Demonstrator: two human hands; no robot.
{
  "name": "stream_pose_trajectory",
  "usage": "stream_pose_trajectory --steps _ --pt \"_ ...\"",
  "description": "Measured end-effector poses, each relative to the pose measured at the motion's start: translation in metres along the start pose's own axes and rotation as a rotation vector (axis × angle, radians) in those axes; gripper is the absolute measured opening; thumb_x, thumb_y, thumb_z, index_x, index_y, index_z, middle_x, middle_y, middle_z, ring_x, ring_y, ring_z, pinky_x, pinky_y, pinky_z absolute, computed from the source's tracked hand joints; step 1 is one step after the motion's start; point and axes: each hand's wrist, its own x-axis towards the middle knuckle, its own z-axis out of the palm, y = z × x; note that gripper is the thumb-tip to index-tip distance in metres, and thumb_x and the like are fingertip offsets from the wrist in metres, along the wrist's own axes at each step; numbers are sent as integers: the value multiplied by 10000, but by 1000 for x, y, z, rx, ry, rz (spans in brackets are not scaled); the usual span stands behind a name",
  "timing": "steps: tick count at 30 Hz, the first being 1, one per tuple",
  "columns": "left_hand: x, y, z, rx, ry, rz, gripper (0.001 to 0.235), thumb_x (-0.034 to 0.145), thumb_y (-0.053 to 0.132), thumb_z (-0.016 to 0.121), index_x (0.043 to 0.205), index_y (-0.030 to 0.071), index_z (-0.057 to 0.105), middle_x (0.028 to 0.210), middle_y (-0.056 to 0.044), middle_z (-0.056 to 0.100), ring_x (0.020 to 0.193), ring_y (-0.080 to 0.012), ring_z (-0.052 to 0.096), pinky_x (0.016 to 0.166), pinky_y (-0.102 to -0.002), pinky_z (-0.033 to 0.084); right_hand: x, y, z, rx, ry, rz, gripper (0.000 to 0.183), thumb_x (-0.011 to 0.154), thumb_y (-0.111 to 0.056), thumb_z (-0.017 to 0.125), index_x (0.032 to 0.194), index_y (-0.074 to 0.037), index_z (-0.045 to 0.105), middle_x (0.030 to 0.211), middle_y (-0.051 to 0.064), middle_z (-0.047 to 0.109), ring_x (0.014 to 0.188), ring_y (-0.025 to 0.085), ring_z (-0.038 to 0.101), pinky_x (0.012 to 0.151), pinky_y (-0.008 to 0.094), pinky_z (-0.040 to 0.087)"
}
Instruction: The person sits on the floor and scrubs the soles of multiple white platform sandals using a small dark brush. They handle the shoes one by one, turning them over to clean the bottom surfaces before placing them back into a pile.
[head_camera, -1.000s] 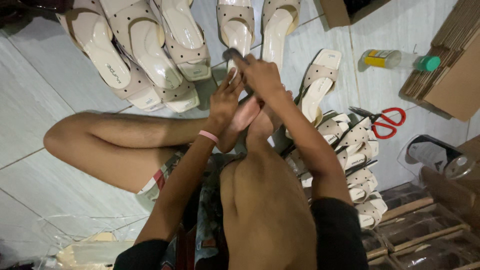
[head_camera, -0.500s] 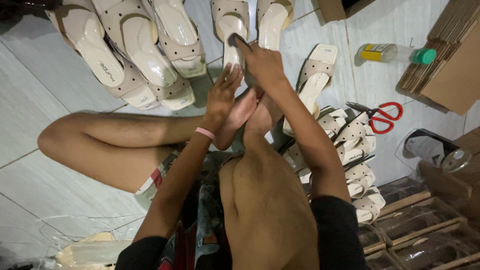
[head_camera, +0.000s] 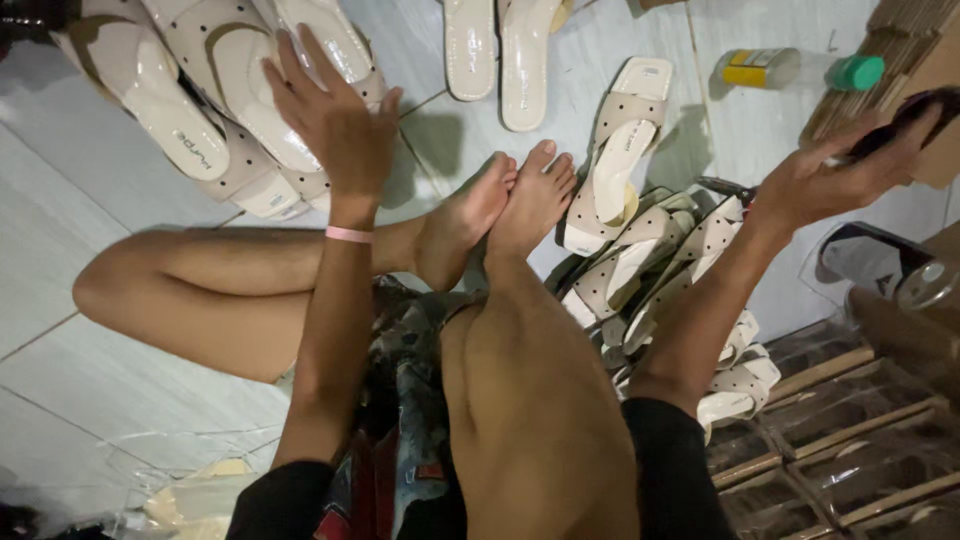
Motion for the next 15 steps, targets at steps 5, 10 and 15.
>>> stream_pose_trajectory --steps 5,10,15 --pt "4 3 -4 -20 15 -43 975 929 333 841 1611 -43 255 1622 -312 224 1485 -527 242 1232 -619 239 -1 15 12 55 -15 -13 416 1132 -180 709 1481 -23 545 1487 185 605 1393 340 602 1212 469 461" --pt "1 17 23 -228 -39 145 816 997 225 788 1596 0 280 1619 -245 309 1523 -413 318 1287 -485 293 -21 -30 30 237 -139 -103 319 1071 -99 754 1344 -9 616 1364 169 636 1273 352 648 1080 449 562" --pt "29 47 74 -403 -155 175 980 873 257 903 1535 -61 254 1492 -349 431 1342 -509 444 1132 -499 387 -31 -140 97 528 -543 -523 488 951 -58 791 1390 47 605 1313 233 648 1167 422 620 982 482 520"
